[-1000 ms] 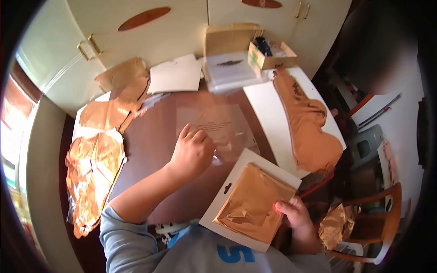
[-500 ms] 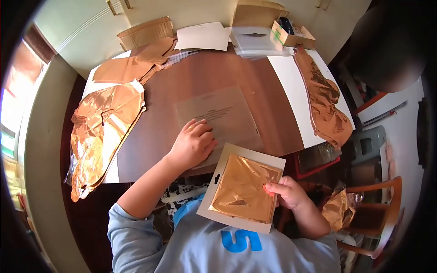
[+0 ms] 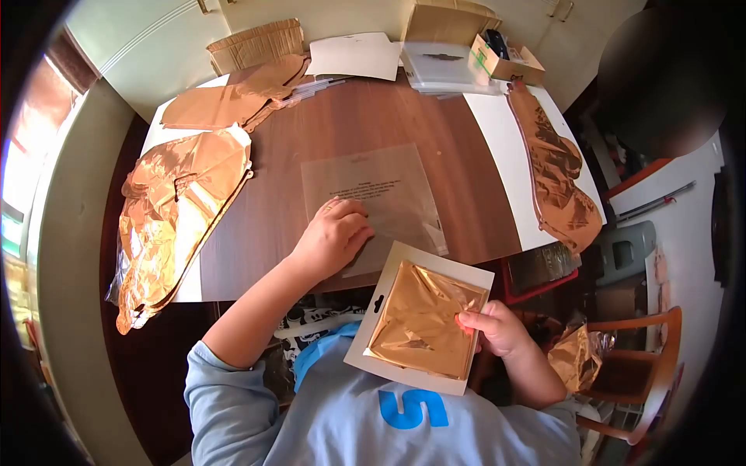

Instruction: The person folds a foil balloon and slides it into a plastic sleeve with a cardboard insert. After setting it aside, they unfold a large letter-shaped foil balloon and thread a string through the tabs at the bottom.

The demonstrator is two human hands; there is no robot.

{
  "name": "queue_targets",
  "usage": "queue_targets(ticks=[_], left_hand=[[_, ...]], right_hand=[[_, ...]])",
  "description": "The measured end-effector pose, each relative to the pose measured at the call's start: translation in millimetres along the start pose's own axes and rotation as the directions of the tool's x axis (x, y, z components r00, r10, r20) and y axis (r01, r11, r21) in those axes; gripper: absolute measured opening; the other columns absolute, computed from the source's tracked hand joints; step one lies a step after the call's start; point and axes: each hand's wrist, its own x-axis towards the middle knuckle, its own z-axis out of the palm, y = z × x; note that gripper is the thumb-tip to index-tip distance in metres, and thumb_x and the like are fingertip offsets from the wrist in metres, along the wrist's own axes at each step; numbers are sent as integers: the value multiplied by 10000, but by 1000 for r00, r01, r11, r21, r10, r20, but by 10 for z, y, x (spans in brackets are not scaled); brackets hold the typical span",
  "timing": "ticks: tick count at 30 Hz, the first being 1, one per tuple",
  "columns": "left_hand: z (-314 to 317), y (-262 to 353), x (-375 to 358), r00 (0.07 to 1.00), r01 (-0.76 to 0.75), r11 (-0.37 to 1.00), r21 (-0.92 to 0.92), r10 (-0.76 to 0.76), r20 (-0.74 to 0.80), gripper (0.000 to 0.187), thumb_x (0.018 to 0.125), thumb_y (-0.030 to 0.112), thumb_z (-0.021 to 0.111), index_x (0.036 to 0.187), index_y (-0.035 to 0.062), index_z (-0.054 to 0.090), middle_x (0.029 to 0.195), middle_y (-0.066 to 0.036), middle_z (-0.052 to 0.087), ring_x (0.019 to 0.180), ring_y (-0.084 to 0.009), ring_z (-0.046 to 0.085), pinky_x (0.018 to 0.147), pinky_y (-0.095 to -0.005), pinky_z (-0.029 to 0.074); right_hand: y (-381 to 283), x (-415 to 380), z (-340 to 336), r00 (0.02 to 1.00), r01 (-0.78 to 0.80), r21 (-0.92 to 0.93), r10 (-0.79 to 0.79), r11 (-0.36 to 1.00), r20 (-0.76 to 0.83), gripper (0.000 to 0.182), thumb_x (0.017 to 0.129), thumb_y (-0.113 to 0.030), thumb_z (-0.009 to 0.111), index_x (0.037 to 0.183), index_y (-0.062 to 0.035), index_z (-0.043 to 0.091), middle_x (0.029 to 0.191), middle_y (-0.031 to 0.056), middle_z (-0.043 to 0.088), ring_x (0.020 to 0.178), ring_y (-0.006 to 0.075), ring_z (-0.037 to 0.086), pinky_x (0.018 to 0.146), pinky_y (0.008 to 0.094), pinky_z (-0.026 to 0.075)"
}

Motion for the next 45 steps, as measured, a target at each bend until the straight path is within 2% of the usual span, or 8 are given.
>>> queue_targets(ticks=[4,14,19,23,31,34,42,45], left_hand=[[-3,46,4,1000,28,999,26,-28,-6,101,809,87,729,862,14,684,987,-126,668,976,-314,629,967,-447,465],[-130,175,-45,991,21,999,30,-24,131,181,777,148,740,909,52,661,1096,-123,650,1178,-325,590,1092,-523,384],[-111,115,-68,987,-38,998,51,29,159,112,775,96,693,865,45,651,1099,-126,651,1164,-335,598,1092,-525,386],[-259,209,31,960,51,998,-40,-38,279,61,780,83,667,791,23,662,1161,-142,628,1176,-333,577,1072,-509,409],[-360,291,136,894,160,972,-173,-68,443,108,773,104,660,762,0,686,1238,-183,591,1204,-360,529,977,-405,463],[-301,211,93,928,-8,991,-132,56,369,109,764,102,660,759,-3,688,1257,-195,587,1214,-363,520,983,-389,462],[-385,313,151,887,101,989,-109,-40,460,118,767,112,663,775,-3,691,1278,-211,584,1229,-374,509,1008,-409,442],[-356,303,128,900,72,994,-86,-28,435,108,772,123,672,766,15,684,1283,-186,585,1247,-370,502,1042,-459,410]], right_hand=[[0,26,13,998,7,-25,-5,1000,60,233,932,-222,658,749,-81,628,682,10,628,508,86,577,441,222,447],[40,172,73,942,334,-97,-335,938,5,220,959,-226,630,822,-54,642,733,-20,603,578,59,564,482,211,460],[57,176,123,963,264,-47,-267,963,-49,197,957,-213,637,852,-47,645,775,-23,607,667,54,564,581,220,473],[102,179,129,947,265,-51,-270,963,-173,181,960,-196,633,854,-49,634,799,-33,600,722,45,540,660,217,446],[214,148,366,899,329,-91,-342,940,-274,223,978,-163,602,796,-34,608,750,-46,552,686,40,474,611,223,396],[234,113,425,865,359,-225,-414,906,-284,245,989,-178,589,803,-20,607,731,-40,553,678,37,472,602,224,397],[334,113,462,796,411,-402,-537,818,-279,273,1001,-190,570,804,-5,608,704,-35,557,629,38,483,533,225,412],[374,138,535,834,370,-269,-446,889,-326,269,1004,-202,568,822,-10,614,721,-27,563,636,44,507,534,226,435]])
